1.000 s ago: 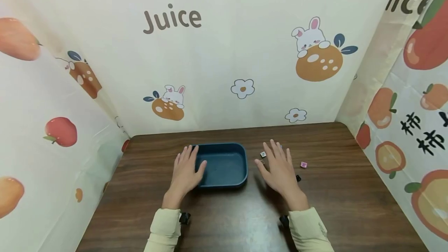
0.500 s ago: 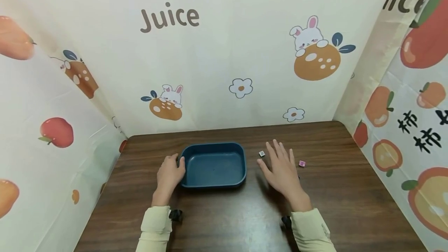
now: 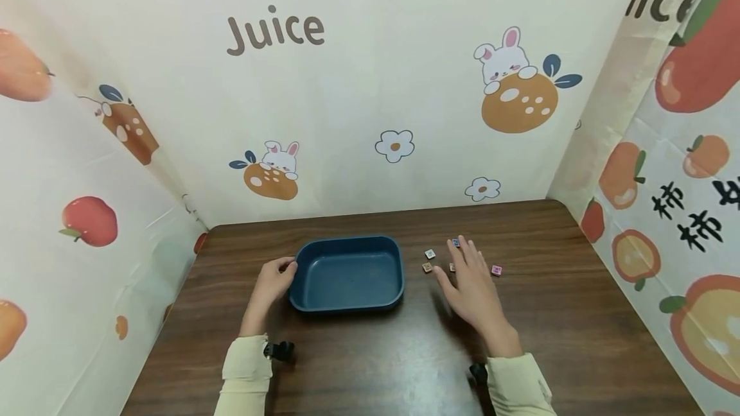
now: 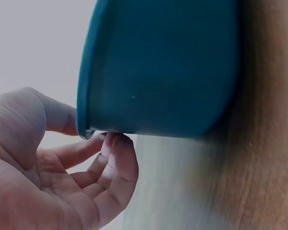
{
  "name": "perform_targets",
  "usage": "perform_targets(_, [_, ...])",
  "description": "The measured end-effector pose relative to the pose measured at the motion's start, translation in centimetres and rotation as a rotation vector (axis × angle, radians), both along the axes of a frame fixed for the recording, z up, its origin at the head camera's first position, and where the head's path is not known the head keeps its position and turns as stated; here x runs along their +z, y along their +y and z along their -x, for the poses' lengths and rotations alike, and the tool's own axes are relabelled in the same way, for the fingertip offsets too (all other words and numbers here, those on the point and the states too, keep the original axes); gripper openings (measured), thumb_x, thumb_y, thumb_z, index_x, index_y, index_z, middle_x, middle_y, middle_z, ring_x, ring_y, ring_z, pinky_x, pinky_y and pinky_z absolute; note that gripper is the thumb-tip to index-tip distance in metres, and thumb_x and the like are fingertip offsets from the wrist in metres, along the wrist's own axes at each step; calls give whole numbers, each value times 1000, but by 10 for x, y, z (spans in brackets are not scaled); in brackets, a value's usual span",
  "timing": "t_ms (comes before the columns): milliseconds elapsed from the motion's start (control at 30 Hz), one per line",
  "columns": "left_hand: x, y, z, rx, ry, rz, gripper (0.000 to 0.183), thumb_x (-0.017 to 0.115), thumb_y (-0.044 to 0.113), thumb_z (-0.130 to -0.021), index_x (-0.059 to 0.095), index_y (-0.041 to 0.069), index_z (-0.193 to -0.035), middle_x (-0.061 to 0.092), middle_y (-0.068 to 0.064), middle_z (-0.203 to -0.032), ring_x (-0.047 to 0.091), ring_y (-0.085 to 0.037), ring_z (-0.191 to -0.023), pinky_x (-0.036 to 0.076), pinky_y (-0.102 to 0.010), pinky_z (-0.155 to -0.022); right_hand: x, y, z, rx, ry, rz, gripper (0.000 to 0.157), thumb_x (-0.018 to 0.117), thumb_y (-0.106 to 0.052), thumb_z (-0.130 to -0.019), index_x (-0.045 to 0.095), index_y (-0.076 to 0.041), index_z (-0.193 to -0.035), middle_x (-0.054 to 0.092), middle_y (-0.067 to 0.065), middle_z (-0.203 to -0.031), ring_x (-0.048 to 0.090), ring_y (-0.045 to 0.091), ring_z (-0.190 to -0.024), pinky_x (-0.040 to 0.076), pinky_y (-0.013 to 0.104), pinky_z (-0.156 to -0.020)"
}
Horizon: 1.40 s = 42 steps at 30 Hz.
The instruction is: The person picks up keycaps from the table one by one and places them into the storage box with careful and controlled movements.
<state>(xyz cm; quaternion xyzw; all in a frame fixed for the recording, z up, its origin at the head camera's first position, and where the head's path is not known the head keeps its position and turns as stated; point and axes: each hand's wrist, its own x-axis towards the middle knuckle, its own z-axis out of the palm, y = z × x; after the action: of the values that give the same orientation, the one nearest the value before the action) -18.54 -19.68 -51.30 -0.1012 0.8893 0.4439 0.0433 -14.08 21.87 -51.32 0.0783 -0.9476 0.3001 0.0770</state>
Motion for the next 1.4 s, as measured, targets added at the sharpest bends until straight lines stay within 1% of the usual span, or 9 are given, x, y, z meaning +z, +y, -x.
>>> perform_targets(167, [2, -9, 3, 46, -103, -251, 40, 60, 20, -107, 64, -2, -140, 68, -18, -121, 63, -17, -93, 53, -27, -77, -1, 5, -2, -23, 51, 11, 62, 66, -29, -105, 47, 3, -154, 42, 29, -162, 39, 52, -149, 36, 74, -115])
perform_targets(233, [3, -12, 4, 52, -144, -327, 41, 62, 21, -107, 64, -3, -140, 68, -13, -111, 60, -14, -84, 53, -24, -70, -1, 7, -2, -37, 77, 4, 58, 68, -27, -104, 52, 4, -150, 51, 29, -153, 47, 51, -142, 40, 74, -110])
perform_targets(333, [3, -16, 4, 50, -180, -386, 42, 64, 22, -106, 63, -4, -140, 65, -6, -98, 57, -12, -79, 54, -23, -66, -2, 11, -4, -48, 88, -12, 53, 69, -25, -103, 57, 5, -144, 61, 28, -140, 54, 49, -133, 41, 75, -108])
perform_targets(500, [1, -19, 5, 47, -206, -422, 41, 64, 21, -106, 64, -2, -140, 66, -3, -94, 60, -12, -80, 55, -22, -66, -7, 18, -8, -33, 84, -30, 45, 73, -22, -100, 65, 6, -134, 68, 27, -128, 62, 47, -122, 45, 71, -106])
perform_targets(600, [0, -21, 6, 37, -216, -423, 41, 63, 21, -107, 63, -2, -141, 68, -4, -98, 61, -12, -82, 56, -22, -67, -12, 24, -13, -26, 84, -30, 43, 77, -19, -96, 68, 6, -129, 69, 24, -121, 65, 44, -113, 52, 65, -96])
perform_targets(733, [0, -21, 7, 31, -217, -425, 42, 62, 21, -107, 61, -2, -143, 69, -7, -103, 61, -12, -84, 57, -22, -68, -18, 30, -16, -25, 91, -41, 43, 83, -19, -90, 71, 6, -123, 71, 21, -114, 64, 40, -110, 53, 60, -90])
perform_targets(867, [0, -21, 6, 36, -216, -425, 42, 61, 19, -108, 61, -2, -144, 70, -10, -106, 61, -13, -85, 57, -23, -69, -25, 35, -17, -10, 88, -50, 44, 86, -22, -87, 72, 4, -120, 72, 19, -114, 66, 40, -112, 53, 60, -94])
perform_targets(1200, [2, -18, 9, 17, -225, -421, 43, 60, 22, -109, 60, 0, -146, 70, -12, -116, 62, -14, -91, 57, -23, -73, -42, 39, -21, -8, 142, -34, 30, 90, -23, -82, 76, -8, -104, 72, 8, -107, 67, 33, -106, 54, 57, -90])
perform_targets(1400, [-5, -22, 6, 13, -231, -470, 43, 59, 21, -110, 59, -2, -147, 66, -8, -105, 59, -13, -85, 55, -21, -69, -48, 42, -23, 13, 106, -40, 34, 93, -26, -78, 76, -11, -104, 72, 5, -107, 66, 31, -107, 54, 56, -92])
